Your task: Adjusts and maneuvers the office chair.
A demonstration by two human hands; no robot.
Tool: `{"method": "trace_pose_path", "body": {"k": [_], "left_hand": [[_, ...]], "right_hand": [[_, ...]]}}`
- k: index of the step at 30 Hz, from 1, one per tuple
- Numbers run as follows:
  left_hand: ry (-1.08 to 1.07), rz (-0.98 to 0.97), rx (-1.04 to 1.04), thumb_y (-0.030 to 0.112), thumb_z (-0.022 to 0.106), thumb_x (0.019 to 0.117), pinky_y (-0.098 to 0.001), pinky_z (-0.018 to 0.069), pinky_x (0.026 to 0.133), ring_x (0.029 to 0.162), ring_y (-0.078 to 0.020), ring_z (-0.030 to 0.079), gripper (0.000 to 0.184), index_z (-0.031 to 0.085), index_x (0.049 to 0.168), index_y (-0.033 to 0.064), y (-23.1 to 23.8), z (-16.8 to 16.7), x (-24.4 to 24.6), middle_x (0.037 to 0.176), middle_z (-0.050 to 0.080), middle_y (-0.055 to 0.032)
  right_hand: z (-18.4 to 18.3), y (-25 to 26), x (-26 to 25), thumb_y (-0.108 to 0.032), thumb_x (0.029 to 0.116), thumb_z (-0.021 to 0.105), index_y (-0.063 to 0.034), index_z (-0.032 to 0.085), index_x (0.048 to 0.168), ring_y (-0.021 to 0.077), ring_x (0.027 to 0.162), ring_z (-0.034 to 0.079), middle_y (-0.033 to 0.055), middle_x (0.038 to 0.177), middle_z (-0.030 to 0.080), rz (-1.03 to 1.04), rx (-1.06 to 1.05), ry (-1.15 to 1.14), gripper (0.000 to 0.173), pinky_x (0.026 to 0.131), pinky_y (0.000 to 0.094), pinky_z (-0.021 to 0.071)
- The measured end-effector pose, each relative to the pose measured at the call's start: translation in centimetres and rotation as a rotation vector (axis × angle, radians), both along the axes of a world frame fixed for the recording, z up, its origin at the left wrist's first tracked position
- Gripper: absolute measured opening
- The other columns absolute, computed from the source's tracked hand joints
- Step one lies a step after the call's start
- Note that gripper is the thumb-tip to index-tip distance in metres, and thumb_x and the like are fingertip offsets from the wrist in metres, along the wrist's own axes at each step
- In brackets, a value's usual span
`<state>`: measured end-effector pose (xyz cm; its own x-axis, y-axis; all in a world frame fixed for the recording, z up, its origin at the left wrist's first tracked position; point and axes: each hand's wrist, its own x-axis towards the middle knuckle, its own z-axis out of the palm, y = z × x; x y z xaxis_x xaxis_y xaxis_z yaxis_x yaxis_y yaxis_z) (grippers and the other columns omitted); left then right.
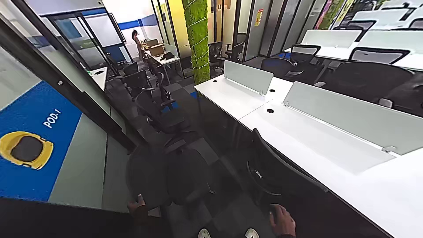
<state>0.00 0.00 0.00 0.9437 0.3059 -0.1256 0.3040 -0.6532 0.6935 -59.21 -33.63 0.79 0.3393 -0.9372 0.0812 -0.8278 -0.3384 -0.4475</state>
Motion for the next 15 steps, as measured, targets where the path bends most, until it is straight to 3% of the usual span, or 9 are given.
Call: {"method": "trace_pose_path", "body": {"k": [3,6,8,9,11,13,15], "left_hand": [[0.227,0.024,-0.076,0.043,0.069,0.0986,-0.0568,0.0443,0.110,0.134,-0.0406,0.055,0.067,0.053,0.141,-0.0060,-0.9,1.9,2.3,0.140,0.057,-0.0306],[0.226,-0.017,-0.098,0.037,0.066,0.1005,-0.0581,0.0481,0.106,0.129,-0.0406,0.059,0.057,0.057,0.136,-0.0062,-1.5,0.8,2.1,0.136,0.060,-0.0298],[0.221,-0.223,-0.024,0.024,0.051,0.1094,-0.0441,0.0453,0.112,0.132,-0.0326,0.057,0.046,0.051,0.142,-0.0087,-1.1,-1.9,2.2,0.141,0.058,-0.0273],[0.178,-0.231,-0.042,0.019,0.051,0.1093,-0.0419,0.0450,0.112,0.130,-0.0324,0.058,0.043,0.051,0.140,-0.0111,-1.4,-3.3,1.8,0.139,0.059,-0.0289],[0.234,-0.154,-0.099,0.020,0.057,0.1068,-0.0442,0.0480,0.109,0.126,-0.0337,0.061,0.045,0.052,0.139,-0.0111,-2.9,-1.6,-0.5,0.135,0.061,-0.0288],[0.268,0.002,-0.281,0.022,0.067,0.1007,-0.0548,0.0503,0.102,0.120,-0.0399,0.062,0.053,0.050,0.140,-0.0093,-4.4,1.5,-4.8,0.132,0.061,-0.0308],[0.297,0.081,-0.382,0.023,0.074,0.0959,-0.0576,0.0492,0.103,0.123,-0.0425,0.060,0.062,0.049,0.142,-0.0093,-5.6,2.6,-8.5,0.135,0.059,-0.0322]], "right_hand": [[-0.1,4.6,3.9,-0.013,0.0832,0.076,-0.0018,0.071,0.122,0.0469,0.118,0.064,0.0248,0.129,0.066,0.073,0.079,0.014,0.041,0.095,0.0682,0.0491],[0.2,6.9,6.1,-0.015,0.0821,0.075,-0.0014,0.071,0.120,0.0434,0.116,0.066,0.0229,0.128,0.067,0.139,0.127,0.020,0.040,0.094,0.0648,0.0516],[0.6,8.0,7.3,-0.014,0.0832,0.074,-0.0018,0.072,0.119,0.0415,0.116,0.066,0.0212,0.127,0.068,0.187,0.188,0.014,0.038,0.097,0.0638,0.0513],[1.0,8.6,8.0,-0.014,0.0841,0.073,-0.0012,0.072,0.117,0.0413,0.115,0.067,0.0212,0.125,0.069,0.216,0.207,0.005,0.036,0.096,0.0638,0.0514],[1.7,9.0,10.0,-0.015,0.0872,0.071,-0.0011,0.073,0.115,0.0408,0.113,0.068,0.0212,0.121,0.071,0.292,0.241,0.015,0.031,0.096,0.0628,0.0522],[2.7,9.0,12.4,-0.019,0.0938,0.066,-0.0015,0.072,0.119,0.0393,0.117,0.066,0.0212,0.123,0.070,0.383,0.321,0.093,0.032,0.100,0.0600,0.0511],[4.3,9.0,15.6,-0.021,0.0967,0.063,-0.0010,0.071,0.120,0.0374,0.117,0.066,0.0207,0.122,0.070,0.472,0.348,0.135,0.031,0.101,0.0569,0.0509]]}}
